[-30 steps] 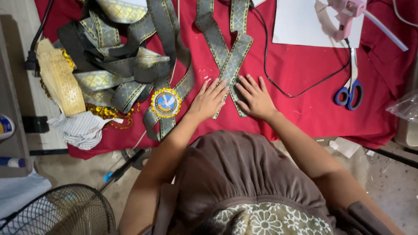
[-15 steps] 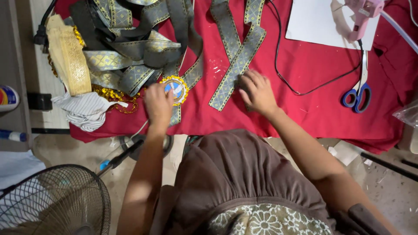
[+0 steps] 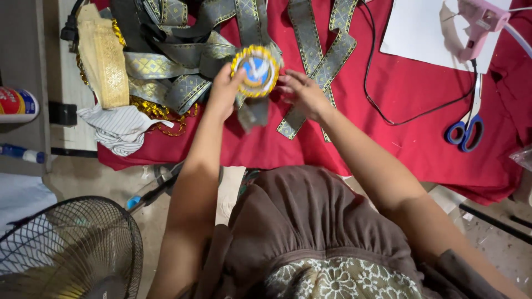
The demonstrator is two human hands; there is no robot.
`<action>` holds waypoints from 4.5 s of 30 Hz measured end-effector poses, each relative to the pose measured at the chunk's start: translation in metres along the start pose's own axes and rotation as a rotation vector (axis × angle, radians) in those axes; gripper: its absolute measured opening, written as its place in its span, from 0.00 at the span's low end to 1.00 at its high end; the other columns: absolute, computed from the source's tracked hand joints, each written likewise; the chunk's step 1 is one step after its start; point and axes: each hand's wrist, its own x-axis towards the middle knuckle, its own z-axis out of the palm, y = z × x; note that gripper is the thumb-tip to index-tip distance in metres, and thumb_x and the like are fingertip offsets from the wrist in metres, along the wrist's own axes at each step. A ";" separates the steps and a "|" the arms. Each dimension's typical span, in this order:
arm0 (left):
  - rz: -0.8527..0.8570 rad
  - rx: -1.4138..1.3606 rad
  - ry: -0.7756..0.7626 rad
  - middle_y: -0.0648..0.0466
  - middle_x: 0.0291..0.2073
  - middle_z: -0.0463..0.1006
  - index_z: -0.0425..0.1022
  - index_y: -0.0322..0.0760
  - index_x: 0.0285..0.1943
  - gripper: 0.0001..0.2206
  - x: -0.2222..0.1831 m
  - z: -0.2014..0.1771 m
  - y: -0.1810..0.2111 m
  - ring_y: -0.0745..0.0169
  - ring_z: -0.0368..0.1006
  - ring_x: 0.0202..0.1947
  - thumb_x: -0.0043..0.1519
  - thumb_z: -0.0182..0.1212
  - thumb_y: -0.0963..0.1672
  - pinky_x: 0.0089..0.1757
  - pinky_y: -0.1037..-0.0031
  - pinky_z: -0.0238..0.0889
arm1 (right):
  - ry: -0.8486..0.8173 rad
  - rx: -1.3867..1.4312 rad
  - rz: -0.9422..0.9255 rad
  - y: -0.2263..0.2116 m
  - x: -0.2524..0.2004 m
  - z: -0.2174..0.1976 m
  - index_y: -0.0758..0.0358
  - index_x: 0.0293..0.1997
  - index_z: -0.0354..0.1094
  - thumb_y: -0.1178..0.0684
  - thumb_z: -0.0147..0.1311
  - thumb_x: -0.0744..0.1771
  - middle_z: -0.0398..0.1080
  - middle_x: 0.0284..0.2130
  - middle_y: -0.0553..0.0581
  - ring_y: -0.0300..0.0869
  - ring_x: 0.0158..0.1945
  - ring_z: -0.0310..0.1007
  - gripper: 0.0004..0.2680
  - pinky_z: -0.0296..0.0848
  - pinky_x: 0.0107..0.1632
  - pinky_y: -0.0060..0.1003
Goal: Using a hot glue gun to attach decorative medallions to ribbons to assemble award sashes.
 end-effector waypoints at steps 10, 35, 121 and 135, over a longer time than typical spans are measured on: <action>-0.112 -0.253 -0.072 0.53 0.53 0.79 0.70 0.36 0.61 0.14 0.057 0.038 -0.005 0.65 0.74 0.53 0.69 0.58 0.44 0.55 0.70 0.67 | 0.042 -0.230 0.009 0.045 -0.027 -0.008 0.68 0.50 0.74 0.52 0.57 0.68 0.77 0.38 0.53 0.38 0.37 0.75 0.10 0.75 0.43 0.36; -0.347 -0.182 -0.406 0.49 0.61 0.73 0.62 0.38 0.67 0.17 0.046 0.089 -0.059 0.54 0.72 0.61 0.69 0.53 0.38 0.54 0.51 0.72 | 0.501 -0.531 -0.263 0.067 -0.130 -0.126 0.69 0.43 0.74 0.59 0.58 0.69 0.76 0.31 0.51 0.33 0.35 0.74 0.04 0.74 0.41 0.30; 0.184 0.689 -0.161 0.45 0.37 0.84 0.73 0.33 0.49 0.10 0.063 0.136 -0.073 0.54 0.82 0.35 0.66 0.62 0.45 0.36 0.66 0.71 | 0.366 -1.764 -0.667 0.033 -0.143 -0.099 0.55 0.63 0.67 0.57 0.55 0.65 0.62 0.69 0.57 0.55 0.63 0.64 0.18 0.67 0.57 0.50; 0.122 0.883 -0.401 0.46 0.31 0.80 0.57 0.34 0.74 0.37 -0.001 0.113 -0.046 0.55 0.77 0.31 0.56 0.73 0.44 0.37 0.66 0.70 | 0.342 -1.905 -0.822 0.019 -0.091 -0.089 0.54 0.71 0.63 0.55 0.55 0.65 0.59 0.72 0.51 0.50 0.69 0.60 0.22 0.61 0.62 0.49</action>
